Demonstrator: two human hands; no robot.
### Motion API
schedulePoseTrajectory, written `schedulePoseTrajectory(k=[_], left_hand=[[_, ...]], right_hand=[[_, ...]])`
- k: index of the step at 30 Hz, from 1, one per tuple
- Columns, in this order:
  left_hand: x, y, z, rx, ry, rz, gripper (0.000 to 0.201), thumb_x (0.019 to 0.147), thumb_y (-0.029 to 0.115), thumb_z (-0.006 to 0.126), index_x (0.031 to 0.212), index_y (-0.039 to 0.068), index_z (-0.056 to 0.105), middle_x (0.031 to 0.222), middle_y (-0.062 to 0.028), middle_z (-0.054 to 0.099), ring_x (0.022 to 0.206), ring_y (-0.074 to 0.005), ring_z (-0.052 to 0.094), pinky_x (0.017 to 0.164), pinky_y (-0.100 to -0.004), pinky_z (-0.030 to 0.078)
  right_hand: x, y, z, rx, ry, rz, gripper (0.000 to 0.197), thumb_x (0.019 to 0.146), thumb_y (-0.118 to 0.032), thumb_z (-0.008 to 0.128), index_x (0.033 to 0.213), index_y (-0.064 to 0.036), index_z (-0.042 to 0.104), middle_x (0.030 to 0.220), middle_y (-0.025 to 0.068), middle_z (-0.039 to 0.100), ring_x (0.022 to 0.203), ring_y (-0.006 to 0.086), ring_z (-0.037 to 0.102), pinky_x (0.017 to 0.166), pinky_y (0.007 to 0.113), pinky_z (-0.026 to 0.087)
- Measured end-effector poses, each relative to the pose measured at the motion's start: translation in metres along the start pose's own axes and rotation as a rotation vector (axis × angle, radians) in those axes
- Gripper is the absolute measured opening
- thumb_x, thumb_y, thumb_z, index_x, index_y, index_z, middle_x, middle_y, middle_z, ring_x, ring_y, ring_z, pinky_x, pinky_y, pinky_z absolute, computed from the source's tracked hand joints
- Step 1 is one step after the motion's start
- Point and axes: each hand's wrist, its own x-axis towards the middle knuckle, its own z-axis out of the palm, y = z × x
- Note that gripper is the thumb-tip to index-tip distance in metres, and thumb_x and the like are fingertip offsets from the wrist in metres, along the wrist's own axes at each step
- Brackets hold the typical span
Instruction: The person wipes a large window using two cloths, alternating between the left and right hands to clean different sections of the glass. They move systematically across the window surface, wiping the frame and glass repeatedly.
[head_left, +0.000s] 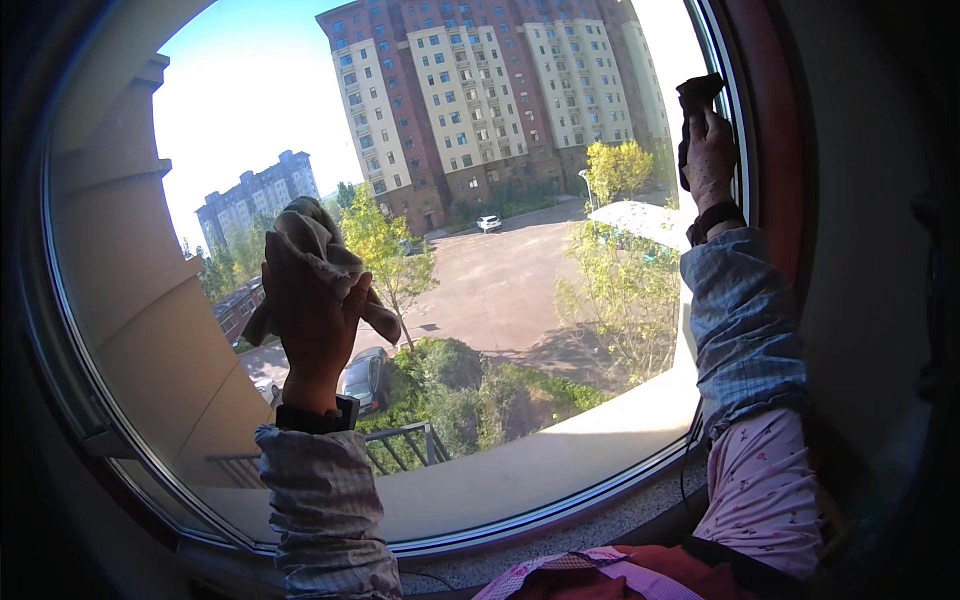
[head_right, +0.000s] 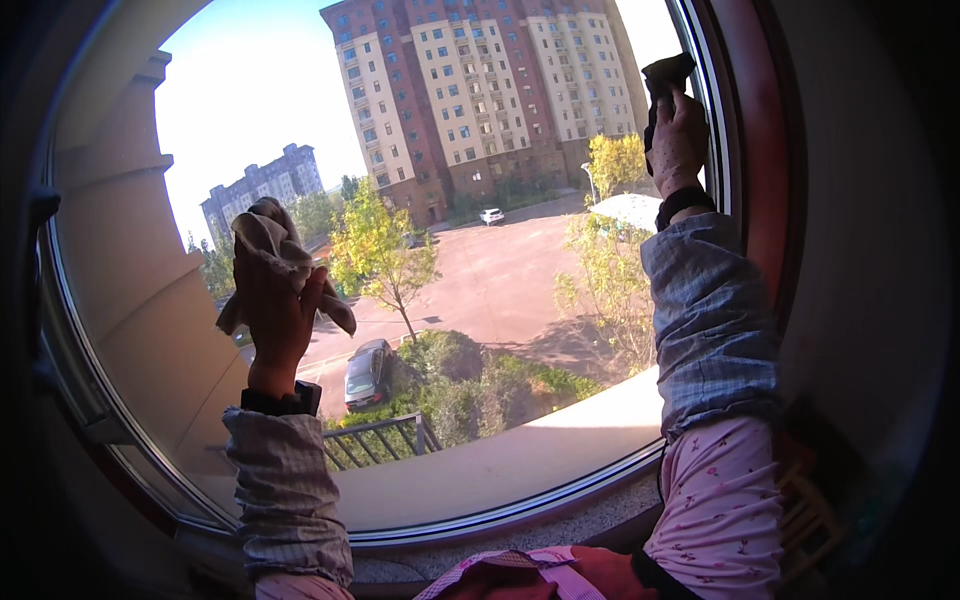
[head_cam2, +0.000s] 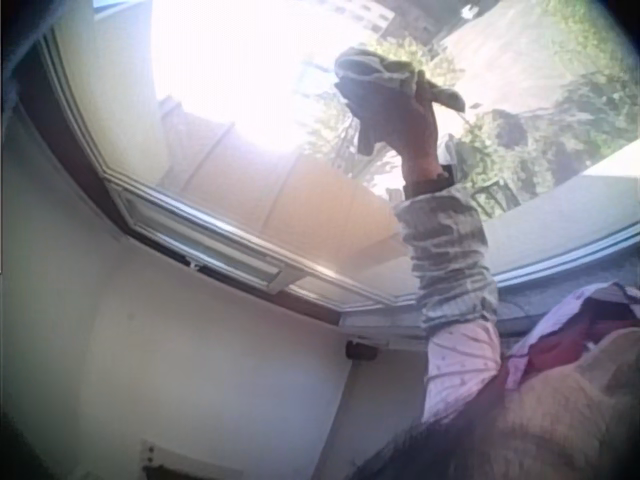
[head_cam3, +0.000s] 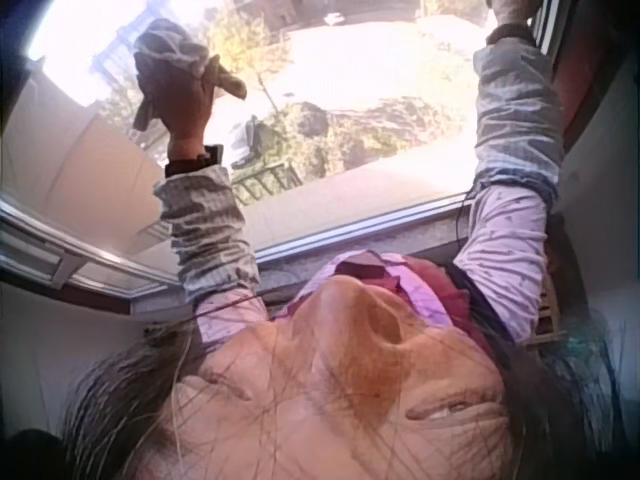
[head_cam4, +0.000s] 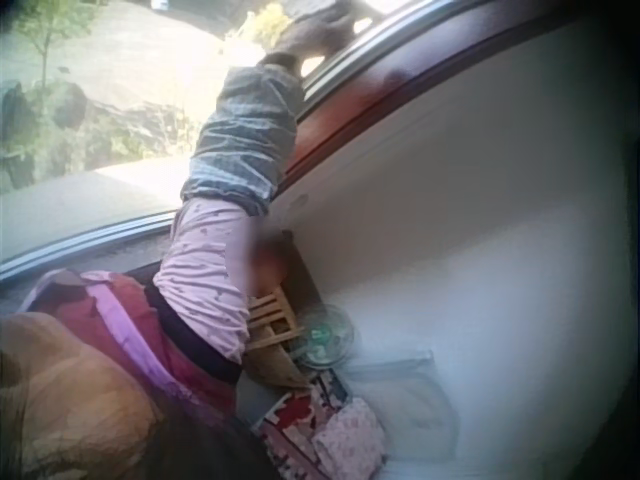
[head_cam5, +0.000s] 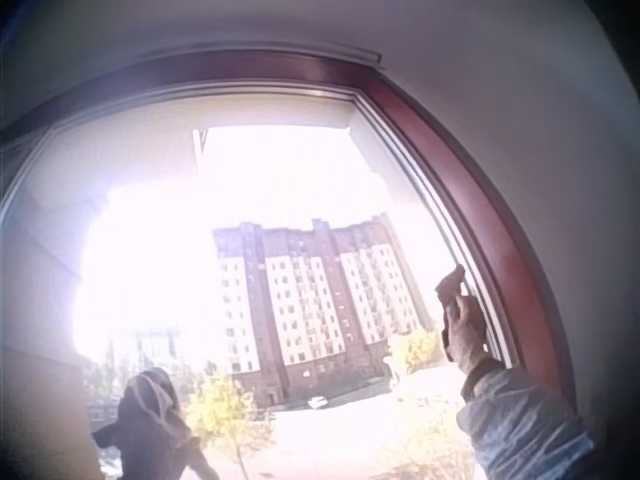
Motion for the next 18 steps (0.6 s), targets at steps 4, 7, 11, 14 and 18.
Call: schedulePoseTrajectory(k=[4,7,11,14,18], left_hand=[[-0.002,-0.002,0.002,0.035,0.003,0.026,0.094,0.086,0.035,0.082,0.154,-0.006,0.031,0.150,-0.0337,0.041,0.136,-0.0519,0.044,0.118,-0.0600,0.032],[-0.001,-0.001,0.002,-0.137,0.023,-0.060,0.091,0.086,0.034,0.082,0.153,-0.007,0.035,0.150,-0.0326,0.041,0.137,-0.0501,0.045,0.116,-0.0585,0.036],[0.001,-0.001,-0.001,-0.129,0.035,-0.048,0.082,0.086,0.031,0.081,0.148,-0.006,0.043,0.151,-0.0326,0.041,0.138,-0.0502,0.045,0.115,-0.0568,0.038],[0.000,-0.002,-0.002,-0.059,-0.002,-0.008,0.055,0.087,0.031,0.080,0.128,-0.001,0.063,0.153,-0.0342,0.039,0.140,-0.0520,0.041,0.117,-0.0586,0.035],[-0.005,-0.005,-0.001,-0.101,0.025,-0.023,0.069,0.089,0.023,0.075,0.147,-0.003,0.046,0.153,-0.0294,0.039,0.141,-0.0486,0.040,0.117,-0.0547,0.033]], right_hand=[[-0.045,-0.077,-0.005,0.201,-0.054,-0.389,0.031,0.101,-0.019,0.063,0.130,-0.0104,0.064,0.125,0.0127,0.065,0.112,0.0347,0.062,0.096,0.046,0.052],[-0.124,-0.145,-0.023,0.274,-0.311,-0.937,0.050,0.090,-0.003,0.071,0.138,-0.0144,0.060,0.129,0.0092,0.062,0.115,0.0318,0.058,0.100,0.044,0.049],[-0.132,-0.164,-0.033,0.275,-0.360,-1.124,0.051,0.086,-0.001,0.072,0.135,-0.0127,0.062,0.126,0.0078,0.064,0.113,0.0285,0.059,0.100,0.044,0.049],[-0.063,-0.130,-0.010,0.295,-0.175,-1.000,0.057,0.081,0.006,0.073,0.135,-0.0098,0.062,0.125,0.0114,0.066,0.114,0.0327,0.060,0.101,0.046,0.050],[0.039,-0.021,0.013,-0.007,0.012,-0.632,0.031,0.094,-0.006,0.063,0.125,-0.0041,0.063,0.113,0.0205,0.068,0.106,0.0411,0.064,0.090,0.047,0.053]])
